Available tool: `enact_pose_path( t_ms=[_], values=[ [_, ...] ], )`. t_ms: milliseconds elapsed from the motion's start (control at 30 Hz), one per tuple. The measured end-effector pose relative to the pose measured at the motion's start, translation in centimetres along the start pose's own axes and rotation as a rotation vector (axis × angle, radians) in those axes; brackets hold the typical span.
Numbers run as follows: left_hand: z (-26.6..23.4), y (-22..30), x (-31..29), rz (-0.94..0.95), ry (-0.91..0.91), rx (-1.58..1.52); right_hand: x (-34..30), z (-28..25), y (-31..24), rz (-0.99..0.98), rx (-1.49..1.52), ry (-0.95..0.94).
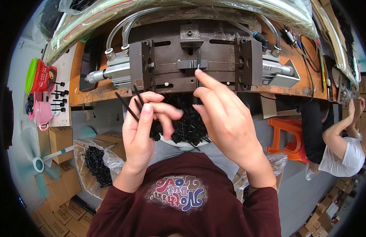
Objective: Assembling plastic connector components using a specialized workbench fixture.
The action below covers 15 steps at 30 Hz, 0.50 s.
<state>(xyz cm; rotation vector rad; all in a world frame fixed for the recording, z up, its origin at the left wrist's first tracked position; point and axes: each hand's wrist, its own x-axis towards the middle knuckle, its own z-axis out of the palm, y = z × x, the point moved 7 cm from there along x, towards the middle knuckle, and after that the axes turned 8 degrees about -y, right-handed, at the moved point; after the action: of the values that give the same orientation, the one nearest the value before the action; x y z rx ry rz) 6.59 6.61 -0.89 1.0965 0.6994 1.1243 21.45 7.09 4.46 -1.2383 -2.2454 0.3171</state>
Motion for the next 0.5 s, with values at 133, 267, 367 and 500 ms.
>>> enact_pose_path(
  t_ms=[133, 267, 367, 500],
  values=[
    [-0.4, -0.2, -0.2, -0.006, -0.010, -0.112, 0.7, 1.1, 0.0, -0.001, -0.200, -0.092],
    [-0.4, 0.1, 0.0, 0.041, -0.032, -0.226, 1.1, 1.2, 0.1, 0.057, -0.294, -0.157],
    [-0.6, 0.5, -0.2, 0.046, 0.095, -0.076, 1.5, 1.1, -0.2, 0.000, -0.319, -0.147],
    [-0.3, 1.2, 0.3, 0.139, 0.078, -0.115, 1.7, 0.6, -0.3, -0.044, -0.277, -0.089]
  ],
)
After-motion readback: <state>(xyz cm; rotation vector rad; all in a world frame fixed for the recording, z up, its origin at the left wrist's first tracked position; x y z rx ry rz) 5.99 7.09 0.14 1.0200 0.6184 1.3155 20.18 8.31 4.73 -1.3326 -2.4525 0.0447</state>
